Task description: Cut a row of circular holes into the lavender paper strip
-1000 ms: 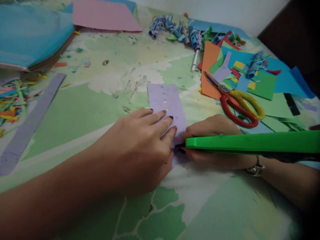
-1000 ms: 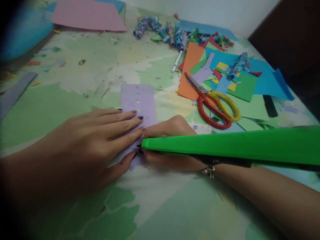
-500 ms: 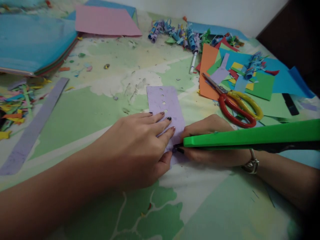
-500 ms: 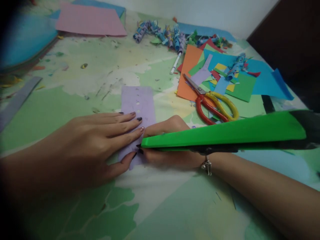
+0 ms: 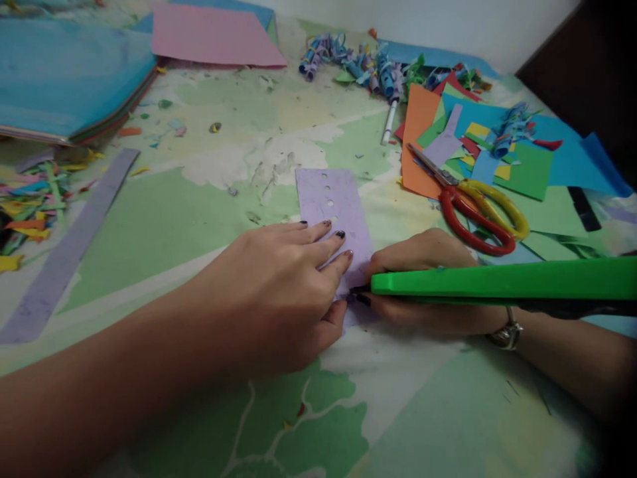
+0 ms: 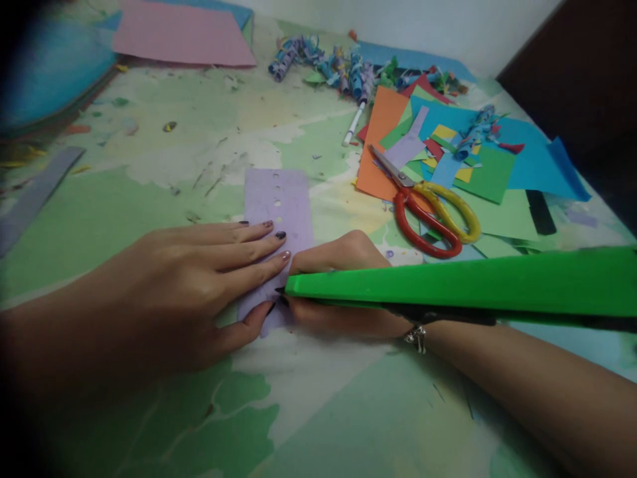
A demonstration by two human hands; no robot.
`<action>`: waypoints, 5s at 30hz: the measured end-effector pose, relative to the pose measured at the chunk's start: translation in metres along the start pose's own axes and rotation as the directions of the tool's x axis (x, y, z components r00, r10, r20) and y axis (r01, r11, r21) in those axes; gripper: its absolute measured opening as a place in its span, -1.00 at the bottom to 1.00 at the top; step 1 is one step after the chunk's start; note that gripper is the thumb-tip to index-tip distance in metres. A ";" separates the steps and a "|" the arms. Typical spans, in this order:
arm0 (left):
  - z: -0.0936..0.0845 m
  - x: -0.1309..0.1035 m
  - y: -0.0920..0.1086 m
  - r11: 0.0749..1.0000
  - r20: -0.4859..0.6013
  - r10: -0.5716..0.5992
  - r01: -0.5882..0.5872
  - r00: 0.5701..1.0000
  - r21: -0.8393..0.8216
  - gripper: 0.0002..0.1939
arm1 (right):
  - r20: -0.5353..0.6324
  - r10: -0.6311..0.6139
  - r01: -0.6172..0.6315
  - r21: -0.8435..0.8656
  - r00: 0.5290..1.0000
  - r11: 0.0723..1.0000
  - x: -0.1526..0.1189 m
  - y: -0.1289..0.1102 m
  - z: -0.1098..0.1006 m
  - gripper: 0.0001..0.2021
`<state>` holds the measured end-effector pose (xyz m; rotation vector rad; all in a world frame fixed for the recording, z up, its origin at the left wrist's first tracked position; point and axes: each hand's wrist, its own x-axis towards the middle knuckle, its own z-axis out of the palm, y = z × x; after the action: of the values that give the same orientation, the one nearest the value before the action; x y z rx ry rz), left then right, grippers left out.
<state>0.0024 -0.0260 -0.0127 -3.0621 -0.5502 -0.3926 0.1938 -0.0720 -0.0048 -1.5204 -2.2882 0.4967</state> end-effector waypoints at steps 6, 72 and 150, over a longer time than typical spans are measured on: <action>0.000 0.002 -0.001 1.000 0.012 -0.002 0.002 1.000 0.003 -0.55 | -0.013 -0.013 0.014 0.018 1.000 1.000 -0.001 0.001 0.000 -0.85; 0.000 0.001 -0.001 1.000 0.028 -0.005 0.005 1.000 -0.006 -0.54 | 0.166 -0.010 -0.038 0.283 0.986 0.958 0.002 0.013 -0.009 -0.90; 0.000 0.020 0.024 0.309 0.021 -0.563 0.235 0.826 -0.922 -0.68 | -0.316 0.216 0.070 0.694 0.924 0.717 -0.022 -0.009 -0.011 -0.81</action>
<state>0.0293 -0.0416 -0.0071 -3.5429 -1.5761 -1.7089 0.1998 -0.0943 0.0075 -1.1752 -1.4752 0.8822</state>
